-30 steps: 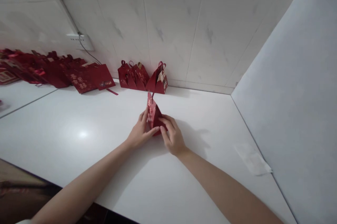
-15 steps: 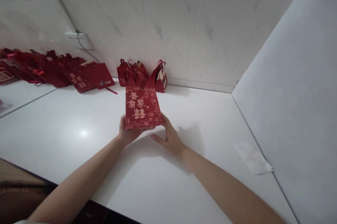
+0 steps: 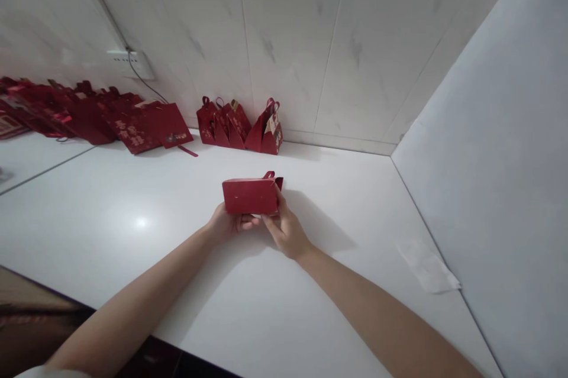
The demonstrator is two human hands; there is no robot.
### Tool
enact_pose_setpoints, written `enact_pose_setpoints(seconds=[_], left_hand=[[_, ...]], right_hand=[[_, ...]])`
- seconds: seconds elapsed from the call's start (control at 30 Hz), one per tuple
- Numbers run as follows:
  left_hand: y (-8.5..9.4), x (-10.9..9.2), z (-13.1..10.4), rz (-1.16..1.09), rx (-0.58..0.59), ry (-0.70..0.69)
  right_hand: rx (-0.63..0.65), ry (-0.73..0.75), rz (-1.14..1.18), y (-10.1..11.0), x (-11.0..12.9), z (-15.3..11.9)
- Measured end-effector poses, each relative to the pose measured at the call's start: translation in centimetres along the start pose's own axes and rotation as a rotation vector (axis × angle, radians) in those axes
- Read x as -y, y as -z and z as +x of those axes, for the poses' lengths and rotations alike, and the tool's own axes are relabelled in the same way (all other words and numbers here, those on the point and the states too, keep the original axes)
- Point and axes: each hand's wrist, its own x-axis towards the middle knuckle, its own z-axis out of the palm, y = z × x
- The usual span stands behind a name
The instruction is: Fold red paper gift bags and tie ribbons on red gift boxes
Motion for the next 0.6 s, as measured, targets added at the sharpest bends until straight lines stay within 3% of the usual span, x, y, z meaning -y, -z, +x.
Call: enact_pose_setpoints(seconds=[0.27, 0.37, 0.47, 0.6], left_hand=[[0.0, 0.0, 0.0, 0.061, -0.013, 0.01], [0.1, 0.1, 0.0, 0.084, -0.013, -0.021], [0.0, 0.1, -0.1, 0.171, -0.034, -0.097], [-0.3, 0.2, -0.4, 0.384, -0.07, -0.158]], right_hand=[[0.026, -0.018, 0.004, -0.1, 0.2, -0.1], [-0.151, 0.009, -0.132, 0.1, -0.3, -0.1], [-0.388, 0.138, -0.316, 0.5, -0.6, 0.0], [-0.411, 0.326, -0.471, 0.9, 0.0, -0.1]])
